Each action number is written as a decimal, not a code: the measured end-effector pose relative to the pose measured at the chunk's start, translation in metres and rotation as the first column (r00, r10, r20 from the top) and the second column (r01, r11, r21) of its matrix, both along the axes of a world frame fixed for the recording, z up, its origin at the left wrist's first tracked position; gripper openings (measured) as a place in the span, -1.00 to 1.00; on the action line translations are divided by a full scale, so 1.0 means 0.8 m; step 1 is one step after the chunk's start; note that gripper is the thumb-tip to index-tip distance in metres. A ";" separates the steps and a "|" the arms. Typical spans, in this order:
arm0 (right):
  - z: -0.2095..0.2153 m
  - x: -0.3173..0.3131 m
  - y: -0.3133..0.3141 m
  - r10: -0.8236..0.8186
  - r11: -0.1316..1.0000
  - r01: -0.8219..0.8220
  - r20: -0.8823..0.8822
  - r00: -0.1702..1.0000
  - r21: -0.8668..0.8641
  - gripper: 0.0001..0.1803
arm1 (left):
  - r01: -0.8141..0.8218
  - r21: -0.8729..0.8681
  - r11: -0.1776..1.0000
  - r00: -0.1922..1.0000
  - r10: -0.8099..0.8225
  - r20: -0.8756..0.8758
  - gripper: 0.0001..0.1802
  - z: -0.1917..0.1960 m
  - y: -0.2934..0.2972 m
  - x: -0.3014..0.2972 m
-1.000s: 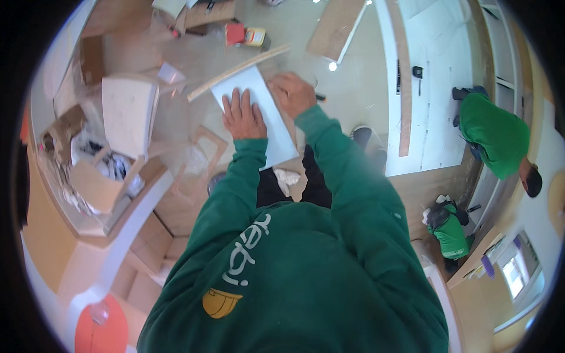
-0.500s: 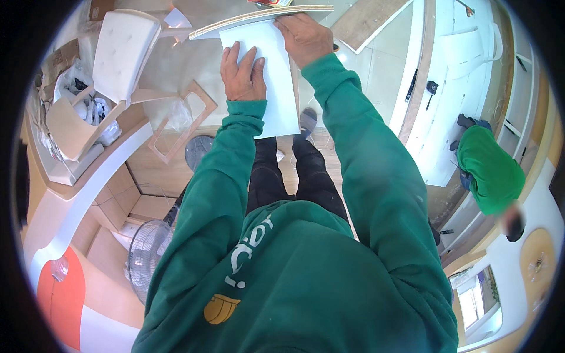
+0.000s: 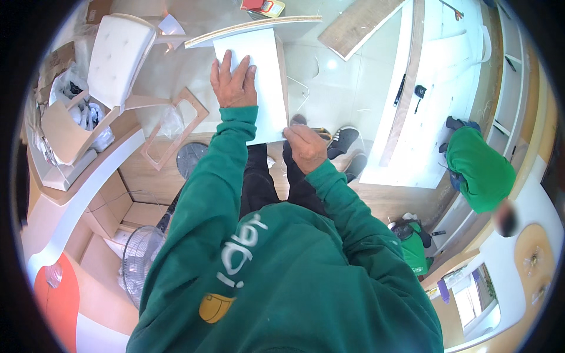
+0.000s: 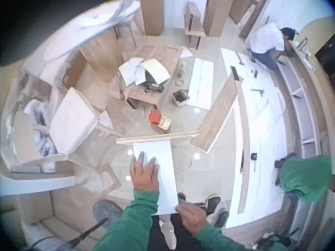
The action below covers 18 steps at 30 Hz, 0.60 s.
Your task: The person assembles a white cabinet by cutting protective film from panels with a utility knife, aligning edges, and using a nail gun to fasten parts together. The person also uses a level to check alignment during assembly.
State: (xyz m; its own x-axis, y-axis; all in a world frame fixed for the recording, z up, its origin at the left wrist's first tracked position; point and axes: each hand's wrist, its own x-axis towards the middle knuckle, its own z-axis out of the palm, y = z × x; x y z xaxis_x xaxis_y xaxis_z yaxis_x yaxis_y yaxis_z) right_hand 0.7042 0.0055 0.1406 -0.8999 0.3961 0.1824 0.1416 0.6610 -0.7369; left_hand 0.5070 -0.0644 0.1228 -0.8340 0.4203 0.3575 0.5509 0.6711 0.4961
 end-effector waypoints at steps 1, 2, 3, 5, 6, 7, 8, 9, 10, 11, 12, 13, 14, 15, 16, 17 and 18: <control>0.000 -0.003 0.003 -0.010 0.999 0.011 -0.020 1.000 0.043 -0.78 | -0.007 -0.002 1.000 1.000 0.007 0.003 -0.72 0.001 0.002 0.002; -0.002 -0.012 0.010 -0.016 0.996 0.020 -0.040 0.999 0.083 -0.78 | -0.002 -0.009 1.000 1.000 0.002 0.012 -0.72 0.003 0.002 0.007; -0.002 -0.037 0.026 -0.023 0.992 0.032 -0.077 0.997 0.125 -0.78 | 0.004 -0.012 1.000 1.000 -0.004 0.003 -0.72 0.005 0.004 0.005; -0.004 -0.105 0.064 -0.017 0.992 0.024 -0.063 0.998 0.120 -0.79 | 0.008 -0.022 1.000 1.000 -0.008 -0.013 -0.71 0.004 0.003 0.003; -0.010 -0.141 0.085 0.001 0.987 0.016 -0.103 0.995 0.160 -0.80 | 0.014 -0.022 1.000 1.000 -0.015 -0.018 -0.71 0.004 0.004 0.002; -0.021 -0.169 0.107 0.008 0.976 0.019 -0.128 0.992 0.215 -0.83 | 0.022 -0.019 1.000 1.000 -0.022 -0.019 -0.71 0.002 0.005 0.003; -0.012 -0.194 0.118 -0.019 0.981 0.053 -0.176 0.984 0.185 -0.88 | 0.022 -0.023 0.999 1.000 -0.022 -0.019 -0.71 0.000 0.004 0.004; -0.014 -0.206 0.126 -0.024 0.982 0.058 -0.188 0.982 0.179 -0.89 | 0.024 -0.024 0.999 0.999 -0.025 -0.022 -0.71 0.000 0.006 0.003; -0.017 -0.215 0.134 -0.026 0.983 0.062 -0.200 0.979 0.174 -0.90 | 0.025 -0.022 0.999 0.999 -0.026 -0.024 -0.71 0.000 0.008 0.003; -0.017 -0.216 0.137 -0.030 0.983 0.067 -0.212 0.977 0.172 -0.91 | 0.025 -0.015 1.000 0.999 -0.026 -0.026 -0.71 0.000 0.010 0.001; -0.017 -0.214 0.134 -0.023 0.984 0.056 -0.191 0.981 0.167 -0.90 | 0.021 -0.015 1.000 0.999 -0.022 -0.028 -0.72 -0.001 0.008 0.000; -0.016 -0.210 0.132 -0.018 0.985 0.046 -0.169 0.985 0.164 -0.90 | 0.020 -0.013 1.000 0.999 -0.020 -0.030 -0.72 -0.001 0.007 0.002; -0.014 -0.205 0.129 -0.014 0.986 0.039 -0.147 0.989 0.164 -0.89 | 0.019 -0.031 0.999 1.000 -0.019 -0.019 -0.72 -0.001 0.005 0.006; -0.014 -0.184 0.115 0.010 0.985 0.009 -0.111 0.994 0.172 -0.89 | 0.020 -0.050 0.999 1.000 -0.021 -0.012 -0.72 0.000 0.002 0.006; -0.020 -0.149 0.096 0.037 0.982 -0.021 -0.080 0.996 0.190 -0.89 | 0.020 -0.057 0.998 1.000 -0.021 -0.012 -0.72 0.000 0.005 0.001; -0.036 -0.102 0.070 0.036 0.988 -0.020 -0.104 0.994 0.151 -0.84 | 0.026 -0.046 0.999 0.999 -0.027 -0.020 -0.72 -0.001 0.008 -0.003; -0.022 -0.056 0.044 0.036 0.986 -0.034 -0.009 0.999 0.163 -0.80 | 0.027 -0.037 0.999 0.999 -0.028 -0.024 -0.72 -0.002 0.005 -0.002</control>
State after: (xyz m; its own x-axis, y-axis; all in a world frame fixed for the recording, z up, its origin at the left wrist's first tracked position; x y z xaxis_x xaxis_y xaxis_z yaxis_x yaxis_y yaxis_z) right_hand 0.6596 0.0408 0.1231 -0.9098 0.3288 0.2531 0.1082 0.7769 -0.6203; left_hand 0.5050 -0.0603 0.1212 -0.8129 0.4565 0.3616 0.5813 0.6729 0.4575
